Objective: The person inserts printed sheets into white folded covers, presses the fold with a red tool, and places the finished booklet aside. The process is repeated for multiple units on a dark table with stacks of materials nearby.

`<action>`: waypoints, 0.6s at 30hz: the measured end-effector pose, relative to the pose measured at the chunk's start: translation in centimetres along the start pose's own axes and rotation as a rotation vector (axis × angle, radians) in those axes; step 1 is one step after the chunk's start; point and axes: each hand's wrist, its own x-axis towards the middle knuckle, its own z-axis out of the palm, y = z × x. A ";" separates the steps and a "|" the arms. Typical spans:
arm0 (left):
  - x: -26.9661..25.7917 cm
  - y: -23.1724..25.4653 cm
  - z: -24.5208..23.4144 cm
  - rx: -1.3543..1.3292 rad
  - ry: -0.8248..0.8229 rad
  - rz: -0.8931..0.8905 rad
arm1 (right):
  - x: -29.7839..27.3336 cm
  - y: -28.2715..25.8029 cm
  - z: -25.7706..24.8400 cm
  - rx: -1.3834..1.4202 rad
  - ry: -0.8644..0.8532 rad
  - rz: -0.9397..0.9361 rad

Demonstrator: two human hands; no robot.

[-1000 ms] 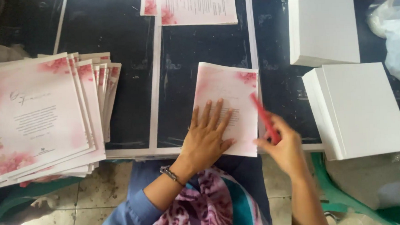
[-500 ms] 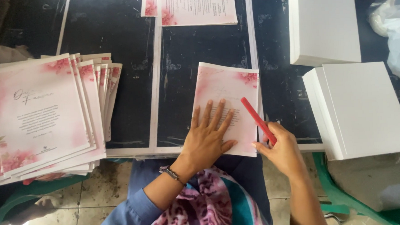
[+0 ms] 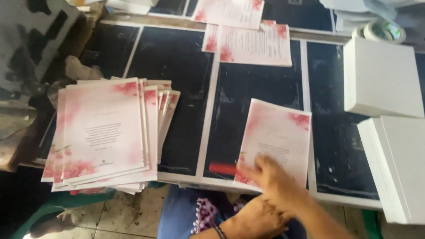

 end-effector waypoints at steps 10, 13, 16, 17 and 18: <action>0.0 -0.4 -0.5 0.135 -0.113 -0.043 | 18.8 16.3 3.1 -1.352 0.796 -0.630; -0.6 -1.1 1.7 0.114 0.091 0.046 | 9.7 11.7 3.4 -0.522 0.110 -0.804; -0.1 -0.4 -0.3 0.077 -0.101 0.011 | 15.4 23.4 0.9 -0.284 0.412 -0.587; 0.4 -0.2 -2.0 0.044 -0.091 0.006 | 14.7 20.2 -3.6 -0.331 0.507 -0.589; 0.9 0.0 -3.8 0.012 -0.081 0.000 | 13.2 17.1 -8.5 -0.380 0.602 -0.590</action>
